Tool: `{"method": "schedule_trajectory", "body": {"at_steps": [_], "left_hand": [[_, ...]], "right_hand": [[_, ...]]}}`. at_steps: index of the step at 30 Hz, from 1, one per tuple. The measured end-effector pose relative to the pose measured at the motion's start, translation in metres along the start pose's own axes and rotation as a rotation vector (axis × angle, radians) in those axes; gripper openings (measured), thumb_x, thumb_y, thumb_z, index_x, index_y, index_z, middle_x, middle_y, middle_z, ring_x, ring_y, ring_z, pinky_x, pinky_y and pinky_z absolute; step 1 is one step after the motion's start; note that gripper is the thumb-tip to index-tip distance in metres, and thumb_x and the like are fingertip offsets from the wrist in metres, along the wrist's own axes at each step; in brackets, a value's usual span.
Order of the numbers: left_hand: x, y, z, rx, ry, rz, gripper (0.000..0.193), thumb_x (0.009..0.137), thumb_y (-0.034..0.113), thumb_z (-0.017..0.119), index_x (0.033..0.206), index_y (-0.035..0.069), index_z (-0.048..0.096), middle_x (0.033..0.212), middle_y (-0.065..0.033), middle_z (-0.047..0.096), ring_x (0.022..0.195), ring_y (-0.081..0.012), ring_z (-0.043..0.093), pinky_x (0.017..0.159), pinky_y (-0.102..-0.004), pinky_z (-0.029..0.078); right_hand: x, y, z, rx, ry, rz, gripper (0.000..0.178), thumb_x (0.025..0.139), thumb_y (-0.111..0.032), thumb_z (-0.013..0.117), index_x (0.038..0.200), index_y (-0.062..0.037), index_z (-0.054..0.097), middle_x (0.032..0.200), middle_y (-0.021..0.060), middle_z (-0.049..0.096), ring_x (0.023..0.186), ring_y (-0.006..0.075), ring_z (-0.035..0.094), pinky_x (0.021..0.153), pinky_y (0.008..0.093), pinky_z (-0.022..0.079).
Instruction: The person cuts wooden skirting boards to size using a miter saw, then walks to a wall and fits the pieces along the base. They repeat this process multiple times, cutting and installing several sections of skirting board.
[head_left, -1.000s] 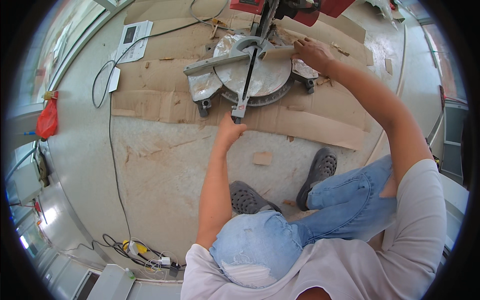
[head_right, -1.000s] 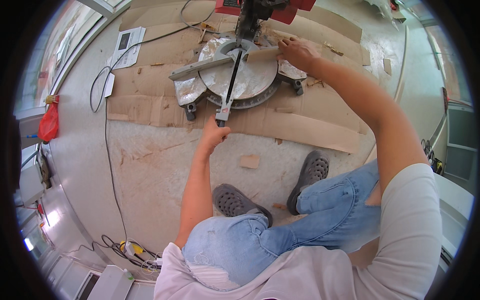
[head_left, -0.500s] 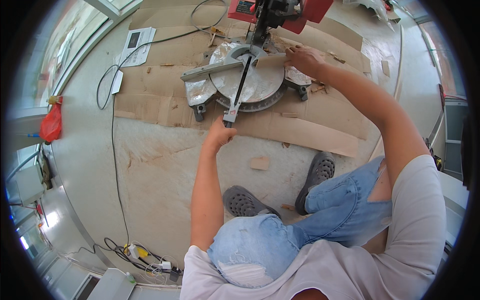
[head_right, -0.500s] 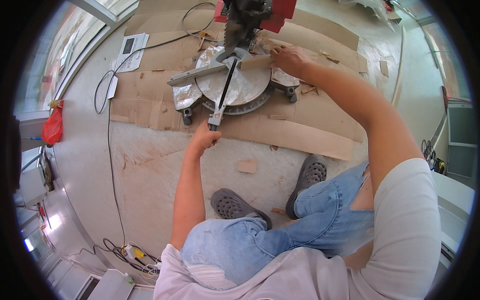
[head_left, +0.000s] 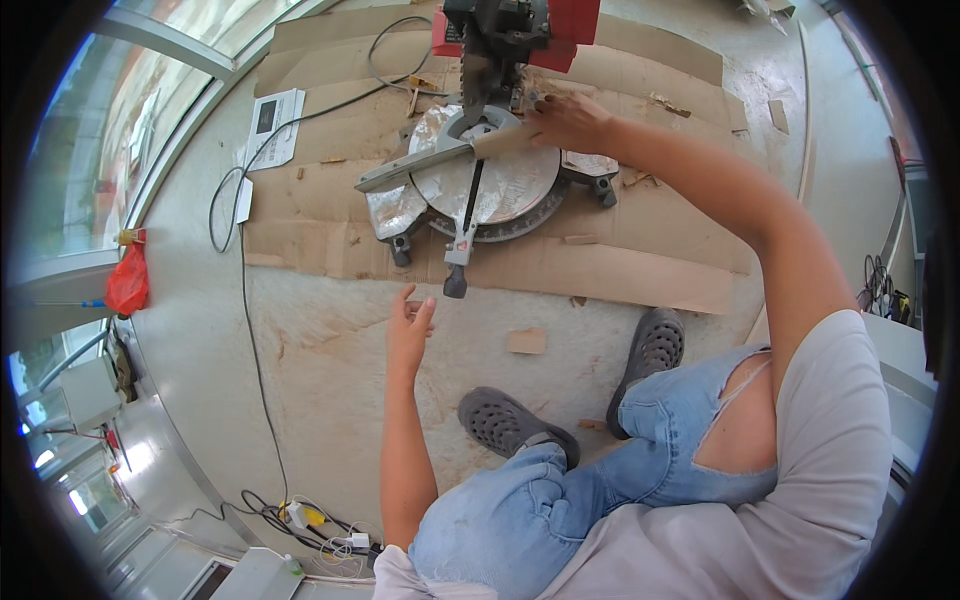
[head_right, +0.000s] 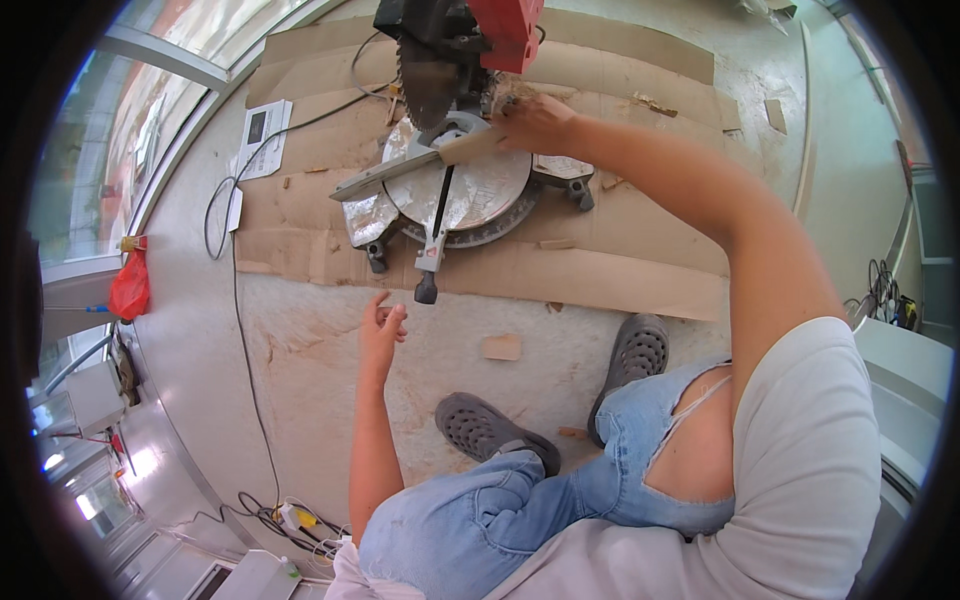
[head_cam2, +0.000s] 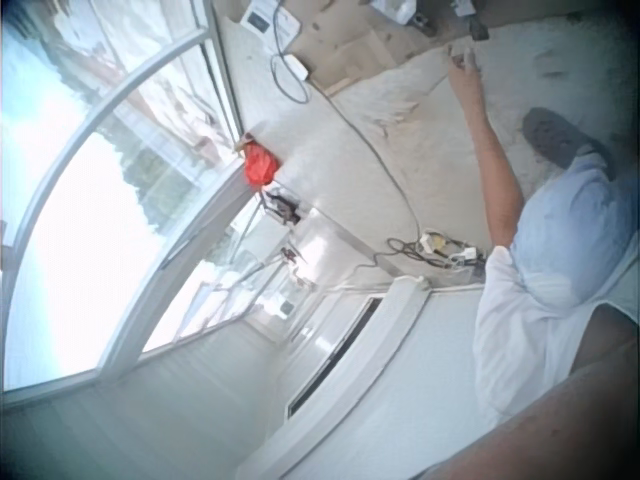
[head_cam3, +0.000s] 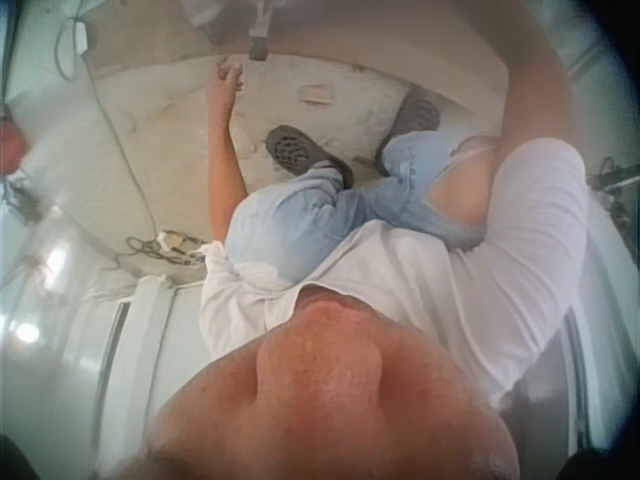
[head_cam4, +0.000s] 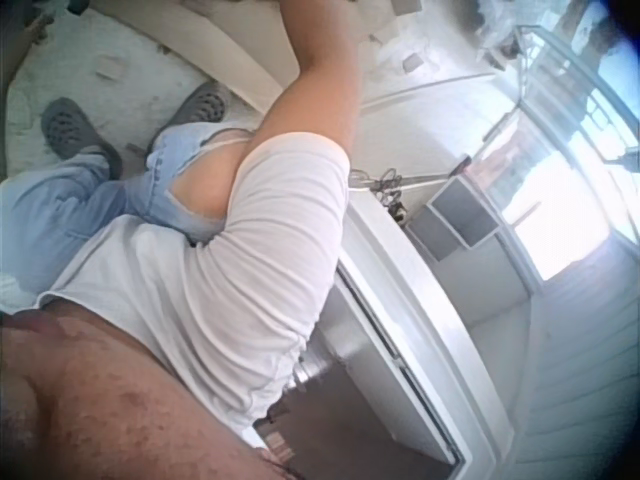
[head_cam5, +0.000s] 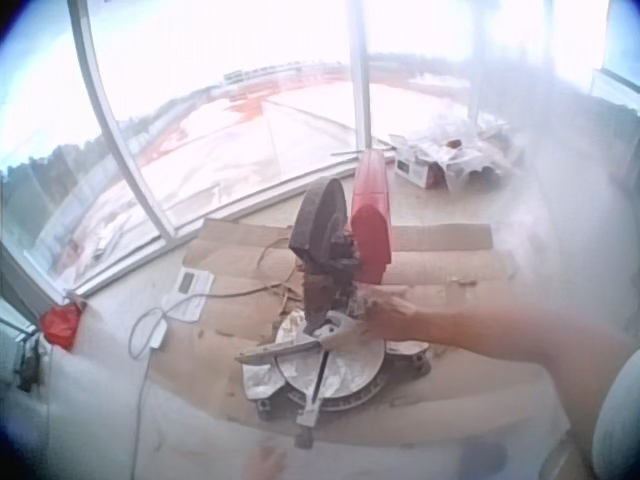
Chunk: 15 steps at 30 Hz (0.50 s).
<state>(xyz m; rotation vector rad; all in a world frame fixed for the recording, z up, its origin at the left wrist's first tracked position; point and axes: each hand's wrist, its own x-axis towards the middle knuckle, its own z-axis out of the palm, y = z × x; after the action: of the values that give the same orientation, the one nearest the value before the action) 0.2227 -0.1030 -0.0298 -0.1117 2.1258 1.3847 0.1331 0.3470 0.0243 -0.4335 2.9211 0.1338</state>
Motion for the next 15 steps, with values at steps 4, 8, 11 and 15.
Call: {"method": "schedule_trajectory", "body": {"at_steps": [4,8,11,15], "left_hand": [[-0.015,0.022,-0.056,-0.020,0.112,0.080,0.048,0.100,0.024,0.064,0.140,0.000,0.051,0.094,-0.0069,0.067,0.071,-0.0089,0.059,0.063,-0.0235,0.050],[-0.037,0.110,-0.092,0.073,0.199,0.221,0.042,0.102,0.021,0.061,0.138,0.001,0.054,0.096,-0.0053,0.067,0.077,-0.0079,0.058,0.070,-0.0227,0.049],[-0.049,0.196,-0.110,0.133,0.188,0.445,0.040,0.102,0.021,0.061,0.137,0.001,0.056,0.097,-0.0048,0.066,0.078,-0.0078,0.056,0.073,-0.0227,0.047],[-0.052,0.317,-0.106,0.400,0.183,0.760,0.040,0.103,0.025,0.060,0.138,0.005,0.059,0.097,-0.0052,0.068,0.080,-0.0093,0.059,0.077,-0.0239,0.049]], "right_hand": [[-0.004,0.009,0.006,0.086,0.079,-0.074,0.049,0.093,-0.043,0.059,0.124,-0.0048,0.060,0.115,0.0133,0.067,0.107,0.0318,0.066,0.089,0.0451,0.055],[-0.005,0.015,0.009,0.069,0.069,-0.066,0.047,0.091,-0.038,0.061,0.122,-0.0028,0.060,0.114,0.0138,0.067,0.107,0.0327,0.066,0.091,0.0446,0.054],[-0.003,0.014,0.008,0.106,0.077,-0.081,0.044,0.091,-0.036,0.062,0.117,-0.0014,0.060,0.114,0.0137,0.067,0.107,0.0325,0.066,0.091,0.0446,0.054],[-0.004,0.019,0.008,0.123,0.053,-0.079,0.044,0.090,-0.037,0.063,0.117,-0.0017,0.060,0.114,0.0133,0.067,0.106,0.0325,0.067,0.090,0.0445,0.054]]}}
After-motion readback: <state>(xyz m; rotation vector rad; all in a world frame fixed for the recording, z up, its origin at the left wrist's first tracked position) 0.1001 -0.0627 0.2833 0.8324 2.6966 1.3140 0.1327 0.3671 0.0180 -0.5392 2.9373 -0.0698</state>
